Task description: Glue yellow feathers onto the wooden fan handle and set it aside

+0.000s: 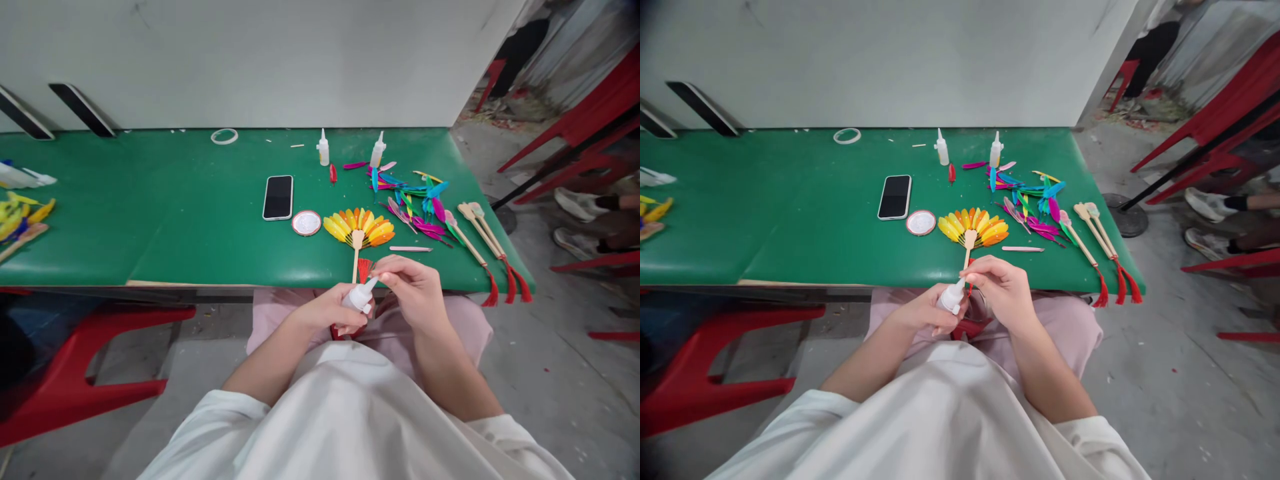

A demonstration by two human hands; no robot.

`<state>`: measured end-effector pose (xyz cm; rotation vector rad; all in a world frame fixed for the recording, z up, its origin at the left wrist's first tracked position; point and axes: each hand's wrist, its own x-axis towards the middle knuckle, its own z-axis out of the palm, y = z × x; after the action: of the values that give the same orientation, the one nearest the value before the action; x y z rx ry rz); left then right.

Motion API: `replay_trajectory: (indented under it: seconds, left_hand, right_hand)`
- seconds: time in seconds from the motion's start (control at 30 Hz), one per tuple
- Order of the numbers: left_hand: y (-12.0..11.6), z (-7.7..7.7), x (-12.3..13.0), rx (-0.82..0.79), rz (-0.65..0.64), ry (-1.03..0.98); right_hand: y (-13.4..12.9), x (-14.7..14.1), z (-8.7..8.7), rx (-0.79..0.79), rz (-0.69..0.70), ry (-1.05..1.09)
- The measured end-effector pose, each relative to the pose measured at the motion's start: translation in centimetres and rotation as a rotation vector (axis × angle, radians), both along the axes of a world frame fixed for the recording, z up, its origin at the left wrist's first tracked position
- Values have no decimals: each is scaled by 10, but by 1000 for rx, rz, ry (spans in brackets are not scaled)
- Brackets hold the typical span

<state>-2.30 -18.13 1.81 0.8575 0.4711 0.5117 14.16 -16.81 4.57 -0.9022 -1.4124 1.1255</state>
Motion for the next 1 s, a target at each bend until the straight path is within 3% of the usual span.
replay_trajectory:
  seconds: [0.23,0.43,0.5,0.83,1.0]
  left_hand:
    - [-1,2,-2,-101,-64,-32]
    - [-6,11,-1,-49,67,107]
    - [-8,15,1,-37,122,157]
    - [-14,24,12,-10,289,305]
    - [-12,23,7,-12,420,177]
  right_hand:
    - [-1,3,5,92,-51,-186]
    - [-3,2,3,595,-284,-459]
    - [-4,1,0,686,-347,-490]
    - [-6,-1,-3,814,-455,-517]
    - [-8,-2,-8,806,-414,-473]
